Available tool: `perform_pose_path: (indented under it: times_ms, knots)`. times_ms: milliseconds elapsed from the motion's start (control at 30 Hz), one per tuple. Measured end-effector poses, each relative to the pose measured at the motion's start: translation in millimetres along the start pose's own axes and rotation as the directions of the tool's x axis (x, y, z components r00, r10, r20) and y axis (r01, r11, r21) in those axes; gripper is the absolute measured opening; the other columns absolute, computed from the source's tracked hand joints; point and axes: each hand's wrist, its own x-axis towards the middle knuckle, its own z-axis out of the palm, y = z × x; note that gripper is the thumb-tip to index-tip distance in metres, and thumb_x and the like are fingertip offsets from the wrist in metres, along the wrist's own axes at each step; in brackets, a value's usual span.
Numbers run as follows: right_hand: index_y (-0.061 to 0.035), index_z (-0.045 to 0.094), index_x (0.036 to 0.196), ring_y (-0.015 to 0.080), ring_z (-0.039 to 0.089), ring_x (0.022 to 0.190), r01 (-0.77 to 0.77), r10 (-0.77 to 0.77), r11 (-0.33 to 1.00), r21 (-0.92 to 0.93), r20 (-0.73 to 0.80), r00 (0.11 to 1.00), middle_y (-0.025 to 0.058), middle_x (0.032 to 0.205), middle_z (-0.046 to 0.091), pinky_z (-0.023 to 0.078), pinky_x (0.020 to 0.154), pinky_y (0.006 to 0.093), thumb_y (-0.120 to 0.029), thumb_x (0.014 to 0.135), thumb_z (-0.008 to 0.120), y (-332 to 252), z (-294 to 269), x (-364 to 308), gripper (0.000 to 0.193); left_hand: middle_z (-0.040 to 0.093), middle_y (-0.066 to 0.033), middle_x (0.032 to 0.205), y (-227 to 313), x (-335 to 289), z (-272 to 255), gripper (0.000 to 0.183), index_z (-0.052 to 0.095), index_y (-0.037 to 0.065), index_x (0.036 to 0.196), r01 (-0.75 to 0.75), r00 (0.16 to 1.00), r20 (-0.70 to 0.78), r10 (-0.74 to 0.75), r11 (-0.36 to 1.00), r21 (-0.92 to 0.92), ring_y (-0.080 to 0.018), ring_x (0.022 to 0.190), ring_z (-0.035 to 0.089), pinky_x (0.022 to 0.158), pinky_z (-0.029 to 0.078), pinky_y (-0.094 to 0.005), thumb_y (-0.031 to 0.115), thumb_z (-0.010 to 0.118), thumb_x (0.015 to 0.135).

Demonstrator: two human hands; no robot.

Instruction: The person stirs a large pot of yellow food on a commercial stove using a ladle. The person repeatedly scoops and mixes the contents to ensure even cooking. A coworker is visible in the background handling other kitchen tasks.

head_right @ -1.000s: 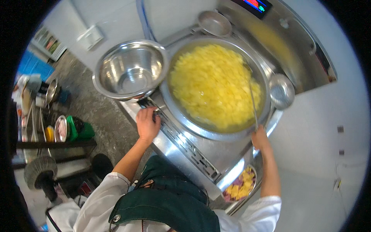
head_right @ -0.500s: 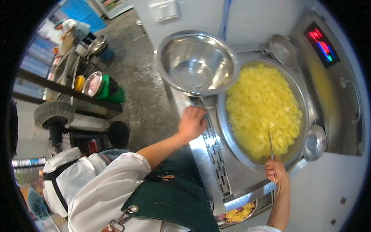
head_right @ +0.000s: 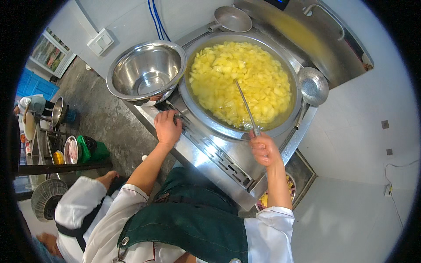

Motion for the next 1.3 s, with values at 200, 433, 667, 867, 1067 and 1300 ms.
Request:
perform_pose_path:
  times_ms: [200, 433, 667, 867, 1067, 1300]
  knots:
    - [-0.011, 0.05, 0.101, 0.0034, 0.028, 0.035, 0.099, -0.108, 0.989, -0.106, -0.079, 0.991, -0.005, 0.059, 0.037, 0.017, 0.025, 0.0234, 0.002, 0.093, 0.051, 34.6, 9.9, -50.9, 0.016, 0.065, -0.0106, 0.103, -3.5, -4.2, 3.4, 0.023, 0.067, 0.011, 0.105, 0.01, 1.0, 0.006, -0.011, 1.0, 0.012, -0.034, 0.108, 0.058, 0.102, 0.042, -0.0473, 0.016, 0.068, 0.083]
    - [-0.0093, 0.048, 0.101, 0.0067, 0.03, 0.033, 0.014, -0.345, 0.783, -0.622, -0.415, 0.842, -0.0034, 0.056, 0.038, 0.024, 0.027, 0.0275, 0.0, 0.088, 0.056, 64.4, 37.8, -127.2, 0.018, 0.067, -0.01, 0.099, -1.9, -4.6, 3.9, 0.017, 0.069, 0.009, 0.097, 0.004, 1.0, -0.016, -0.004, 1.0, 0.009, -0.0329, 0.104, 0.06, 0.1, 0.043, -0.0467, 0.014, 0.069, 0.081]
    - [-0.0029, 0.058, 0.14, 0.0164, 0.067, 0.079, -0.194, -0.741, 0.14, -0.971, -0.233, 0.63, 0.0134, 0.106, 0.073, 0.052, 0.072, 0.0283, 0.005, 0.085, 0.061, 42.3, 81.0, -221.3, 0.056, 0.067, -0.0096, 0.102, -5.9, -5.2, 5.5, 0.018, 0.07, 0.01, 0.1, -0.008, 1.0, 0.006, 0.008, 1.0, 0.013, -0.0328, 0.104, 0.059, 0.101, 0.042, -0.0467, 0.017, 0.067, 0.083]
    - [-0.0036, 0.064, 0.136, 0.0295, 0.071, 0.09, -0.399, -0.617, -0.348, -0.848, -0.113, 0.779, 0.0226, 0.117, 0.071, 0.054, 0.085, 0.0326, 0.012, 0.075, 0.059, 17.5, 142.7, -285.8, 0.063, 0.068, -0.0086, 0.102, -6.7, -4.8, 5.0, 0.018, 0.071, 0.01, 0.101, -0.017, 1.0, 0.02, 0.017, 1.0, 0.017, -0.0312, 0.105, 0.06, 0.102, 0.042, -0.0455, 0.017, 0.065, 0.084]
    - [-0.012, 0.063, 0.138, 0.0403, 0.067, 0.08, -0.532, -0.609, -0.573, -0.623, -0.111, 0.785, 0.0204, 0.087, 0.069, 0.056, 0.075, 0.0487, 0.003, 0.079, 0.065, 42.7, 121.2, -209.0, 0.061, 0.068, -0.0075, 0.101, -5.2, -4.4, 4.8, 0.016, 0.071, 0.012, 0.099, -0.013, 1.0, 0.02, 0.013, 1.0, 0.026, -0.0299, 0.105, 0.06, 0.102, 0.041, -0.0445, 0.016, 0.065, 0.084]
    - [0.0005, 0.066, 0.121, 0.0411, 0.073, 0.08, -0.504, -0.57, -0.665, -0.552, -0.062, 0.82, 0.0226, 0.083, 0.071, 0.061, 0.071, 0.0483, -0.002, 0.087, 0.059, 44.9, 81.6, -94.1, 0.036, 0.068, -0.007, 0.1, -5.5, -5.9, 4.4, 0.014, 0.071, 0.011, 0.096, -0.039, 0.999, -0.006, 0.039, 0.999, 0.005, -0.0295, 0.104, 0.06, 0.102, 0.041, -0.0441, 0.015, 0.066, 0.084]
